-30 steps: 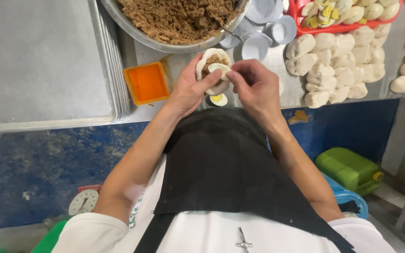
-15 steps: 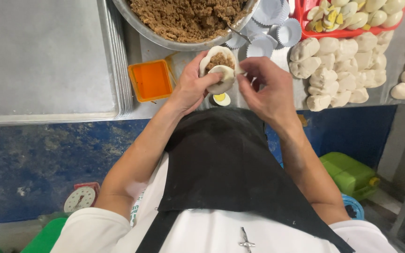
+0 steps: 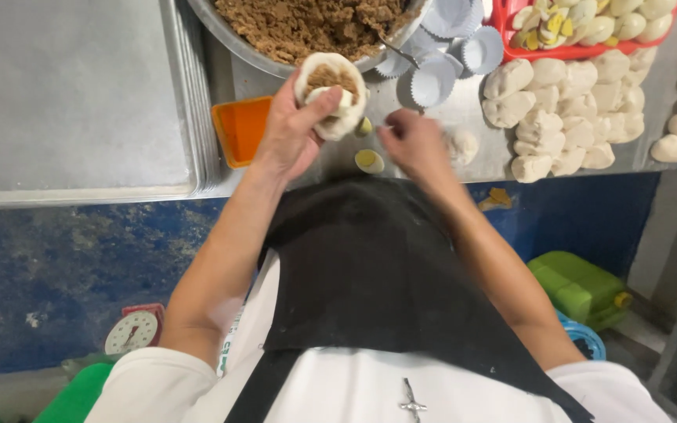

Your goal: Filling and folding dough to make steamed buns or dumplings.

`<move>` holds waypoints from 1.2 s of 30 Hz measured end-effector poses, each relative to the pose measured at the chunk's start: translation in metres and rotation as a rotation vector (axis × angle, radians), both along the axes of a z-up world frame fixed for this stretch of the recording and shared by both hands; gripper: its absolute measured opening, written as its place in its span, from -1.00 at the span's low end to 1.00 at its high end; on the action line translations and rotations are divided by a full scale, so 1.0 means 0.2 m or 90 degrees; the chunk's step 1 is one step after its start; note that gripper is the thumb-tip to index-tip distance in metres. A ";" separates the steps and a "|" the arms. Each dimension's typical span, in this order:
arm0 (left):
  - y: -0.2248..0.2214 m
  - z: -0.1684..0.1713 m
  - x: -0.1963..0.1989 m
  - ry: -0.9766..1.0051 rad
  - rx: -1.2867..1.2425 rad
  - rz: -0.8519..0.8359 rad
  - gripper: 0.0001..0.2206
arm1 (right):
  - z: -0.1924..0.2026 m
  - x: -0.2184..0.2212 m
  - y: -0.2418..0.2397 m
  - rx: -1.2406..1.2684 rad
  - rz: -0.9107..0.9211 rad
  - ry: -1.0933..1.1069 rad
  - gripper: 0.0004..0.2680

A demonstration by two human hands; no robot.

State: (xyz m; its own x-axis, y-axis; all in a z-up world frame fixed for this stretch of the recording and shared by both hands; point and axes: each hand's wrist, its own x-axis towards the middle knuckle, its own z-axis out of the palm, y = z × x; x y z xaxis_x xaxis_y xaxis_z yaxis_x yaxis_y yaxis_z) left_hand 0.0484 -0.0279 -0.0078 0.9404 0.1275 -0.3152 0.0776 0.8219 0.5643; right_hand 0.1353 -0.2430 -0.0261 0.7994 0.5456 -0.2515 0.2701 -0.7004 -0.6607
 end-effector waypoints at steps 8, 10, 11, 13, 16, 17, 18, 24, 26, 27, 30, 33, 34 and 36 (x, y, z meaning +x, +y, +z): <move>0.05 0.04 -0.04 -0.027 0.005 0.035 -0.53 | -0.37 -0.04 0.09 -0.077 0.056 -0.100 -0.78; 0.04 0.03 -0.06 -0.030 0.010 0.030 -0.51 | -0.38 -0.02 0.02 -0.032 0.067 -0.113 -0.79; 0.04 0.03 -0.07 -0.036 0.036 0.023 -0.50 | -0.37 0.00 0.00 -0.012 0.026 -0.019 -0.80; 0.04 0.03 -0.07 -0.040 0.061 0.018 -0.49 | -0.21 0.03 0.00 0.007 -0.012 0.076 -0.79; 0.02 0.06 -0.07 -0.023 0.055 -0.017 -0.49 | 0.21 0.03 0.04 0.119 -0.079 0.165 -0.82; 0.01 0.07 -0.06 -0.041 0.059 -0.035 -0.51 | 0.34 0.03 0.06 0.188 -0.041 0.105 -0.83; 0.00 0.08 -0.05 -0.060 0.064 -0.053 -0.52 | 0.48 0.04 0.08 0.256 0.000 0.046 -0.83; -0.06 0.05 -0.02 -0.126 0.020 -0.036 -0.60 | 0.71 0.09 0.25 0.193 0.248 -0.337 -0.88; -0.06 0.11 -0.02 -0.100 -0.035 -0.017 -0.62 | 0.76 0.08 0.26 0.234 0.259 -0.337 -0.87; -0.06 0.14 -0.01 -0.076 -0.093 -0.005 -0.64 | 0.79 0.07 0.27 0.271 0.264 -0.338 -0.86; -0.11 0.11 0.01 -0.128 -0.132 0.103 -0.66 | 0.63 -0.02 0.17 0.234 0.021 -0.166 -0.92; -0.17 0.10 0.06 -0.151 -0.081 0.170 -0.58 | 0.57 -0.14 0.21 0.337 -0.101 0.079 -0.81; -0.19 0.10 0.06 -0.149 -0.086 0.164 -0.58 | 0.57 -0.15 0.21 0.334 -0.108 0.077 -0.81; -0.23 0.11 0.07 -0.160 -0.041 0.179 -0.60 | 0.57 -0.16 0.23 0.363 -0.121 -0.027 -0.80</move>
State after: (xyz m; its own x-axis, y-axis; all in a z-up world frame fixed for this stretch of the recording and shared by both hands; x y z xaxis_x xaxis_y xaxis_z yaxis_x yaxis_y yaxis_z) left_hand 0.0625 -0.0742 0.0150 0.9204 0.3793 -0.0945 -0.2905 0.8255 0.4840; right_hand 0.1030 -0.1980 0.0880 0.8994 0.4310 0.0732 0.2093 -0.2776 -0.9376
